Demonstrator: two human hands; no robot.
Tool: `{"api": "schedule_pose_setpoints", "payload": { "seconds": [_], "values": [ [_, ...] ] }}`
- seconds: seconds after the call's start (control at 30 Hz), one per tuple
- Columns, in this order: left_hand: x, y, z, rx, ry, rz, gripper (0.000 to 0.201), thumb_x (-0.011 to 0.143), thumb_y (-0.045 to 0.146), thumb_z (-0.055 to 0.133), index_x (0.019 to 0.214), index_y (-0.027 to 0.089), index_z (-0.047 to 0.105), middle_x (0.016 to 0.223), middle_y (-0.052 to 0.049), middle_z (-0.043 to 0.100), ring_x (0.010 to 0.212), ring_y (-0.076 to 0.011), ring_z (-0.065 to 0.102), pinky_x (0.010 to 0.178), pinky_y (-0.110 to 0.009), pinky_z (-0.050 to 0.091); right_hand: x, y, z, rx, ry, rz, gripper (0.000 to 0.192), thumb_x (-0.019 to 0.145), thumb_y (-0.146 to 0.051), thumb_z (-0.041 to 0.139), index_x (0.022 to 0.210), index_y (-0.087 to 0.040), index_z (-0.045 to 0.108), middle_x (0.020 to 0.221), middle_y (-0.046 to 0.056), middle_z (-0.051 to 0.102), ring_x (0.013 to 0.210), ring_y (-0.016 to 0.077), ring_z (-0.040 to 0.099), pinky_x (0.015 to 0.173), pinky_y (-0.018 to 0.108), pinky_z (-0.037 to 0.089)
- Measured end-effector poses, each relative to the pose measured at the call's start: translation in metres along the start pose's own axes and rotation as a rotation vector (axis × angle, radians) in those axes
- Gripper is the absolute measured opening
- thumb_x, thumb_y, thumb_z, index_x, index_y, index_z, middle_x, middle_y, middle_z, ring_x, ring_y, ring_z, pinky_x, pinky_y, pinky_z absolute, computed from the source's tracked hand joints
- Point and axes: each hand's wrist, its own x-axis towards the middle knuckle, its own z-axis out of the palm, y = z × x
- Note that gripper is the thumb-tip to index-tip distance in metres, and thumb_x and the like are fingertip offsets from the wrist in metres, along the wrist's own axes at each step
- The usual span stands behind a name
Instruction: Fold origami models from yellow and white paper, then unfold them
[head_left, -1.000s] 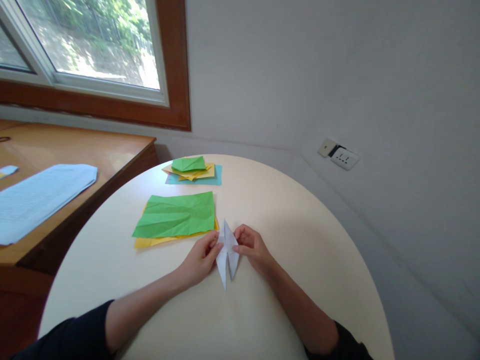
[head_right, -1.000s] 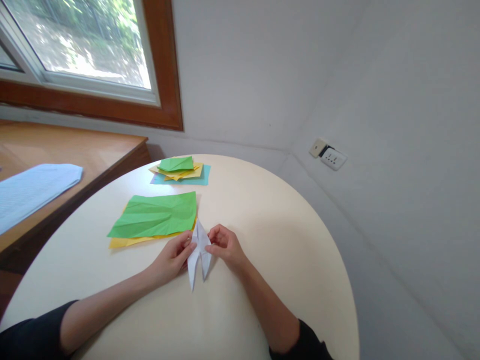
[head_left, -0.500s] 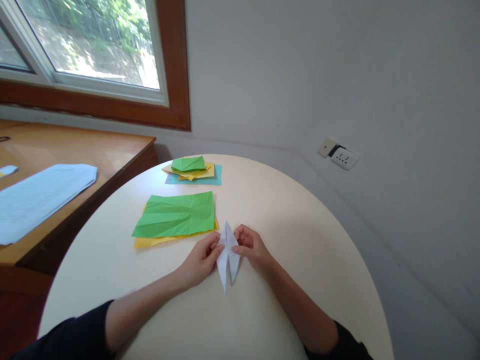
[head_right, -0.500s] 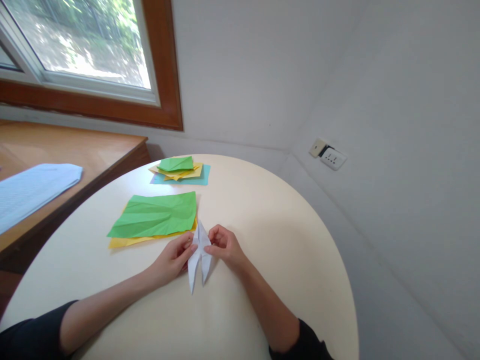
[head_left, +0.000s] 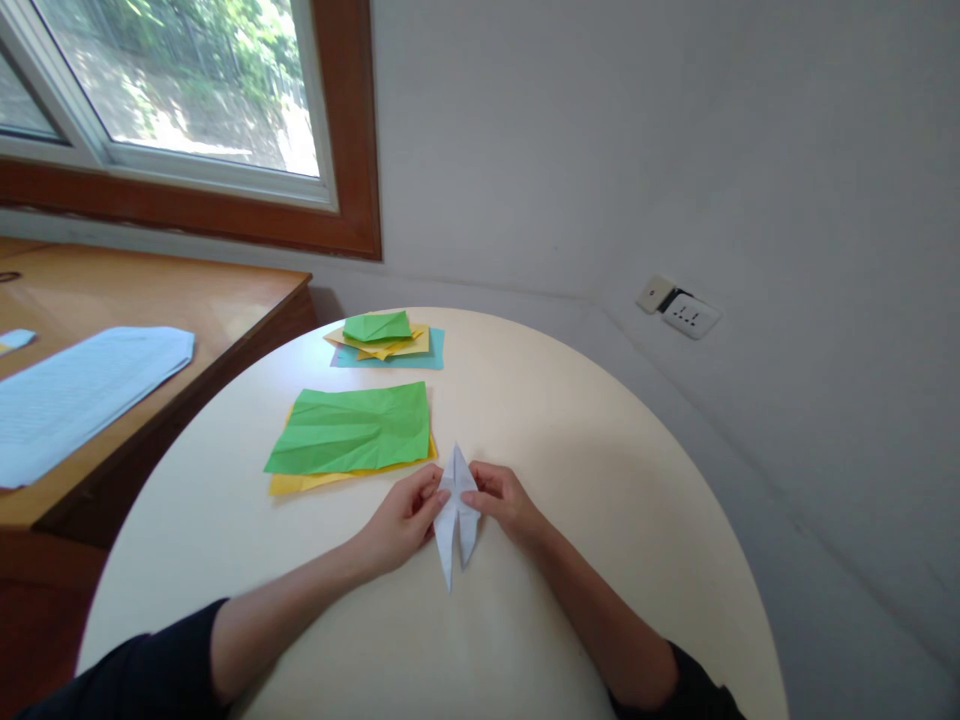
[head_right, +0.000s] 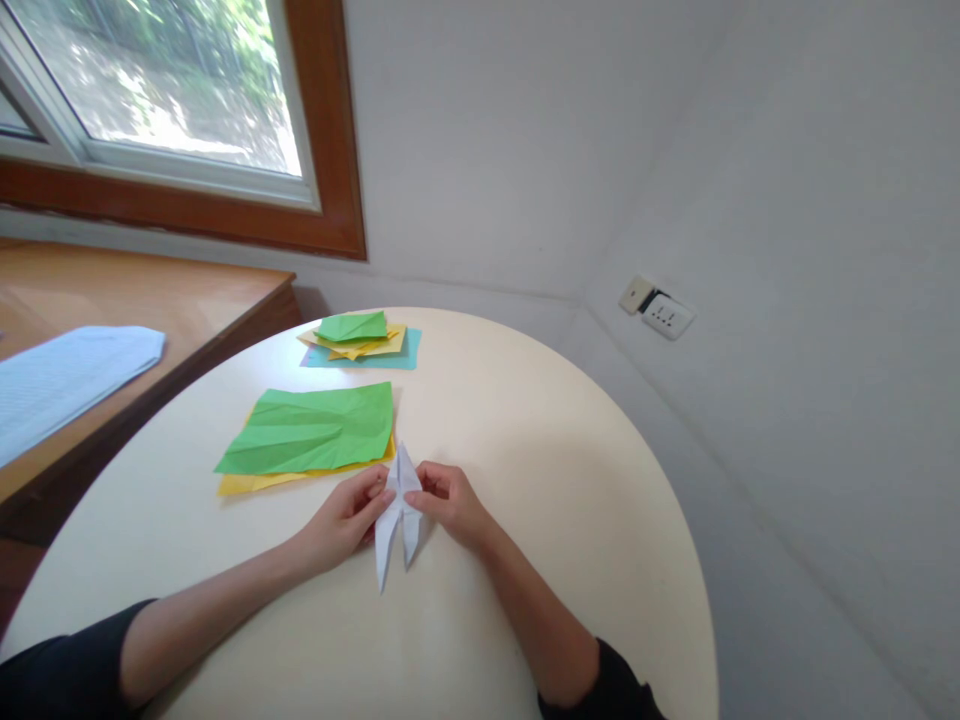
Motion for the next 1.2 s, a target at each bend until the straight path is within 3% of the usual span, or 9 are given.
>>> {"api": "schedule_pose_setpoints", "payload": {
  "seconds": [0.4,0.93,1.2],
  "values": [
    [-0.0005,0.0025,0.0012,-0.069,-0.046,-0.061,0.035,0.076,0.051,0.050,0.076,0.017,0.046,0.049,0.009,0.032,0.039,-0.0056,0.030,0.038,-0.019,0.023,-0.0015,-0.0035,0.0024,0.004,0.008,0.000,0.034,0.061,-0.044,0.070,0.071,-0.015,0.055,0.065,-0.002,0.055,0.059,0.0103,0.048,0.057,0.023,0.038],
    [0.0003,0.0041,0.0019,-0.062,-0.086,-0.016,0.036,0.077,0.053,0.048,0.078,0.016,0.045,0.049,0.009,0.032,0.038,-0.0048,0.029,0.037,-0.019,0.021,-0.0013,-0.0010,0.0042,-0.015,-0.020,-0.011,0.033,0.063,-0.043,0.069,0.077,-0.015,0.058,0.070,0.000,0.059,0.062,0.0121,0.052,0.060,0.025,0.041],
    [0.0037,-0.0021,-0.0006,-0.105,-0.084,-0.011,0.037,0.075,0.053,0.051,0.077,0.017,0.044,0.045,0.009,0.036,0.035,-0.0051,0.031,0.035,-0.019,0.023,-0.0007,-0.0040,0.0063,-0.016,0.057,-0.057,0.031,0.062,-0.043,0.070,0.066,-0.017,0.053,0.061,-0.003,0.054,0.056,0.0098,0.048,0.056,0.023,0.038]
  ]
}}
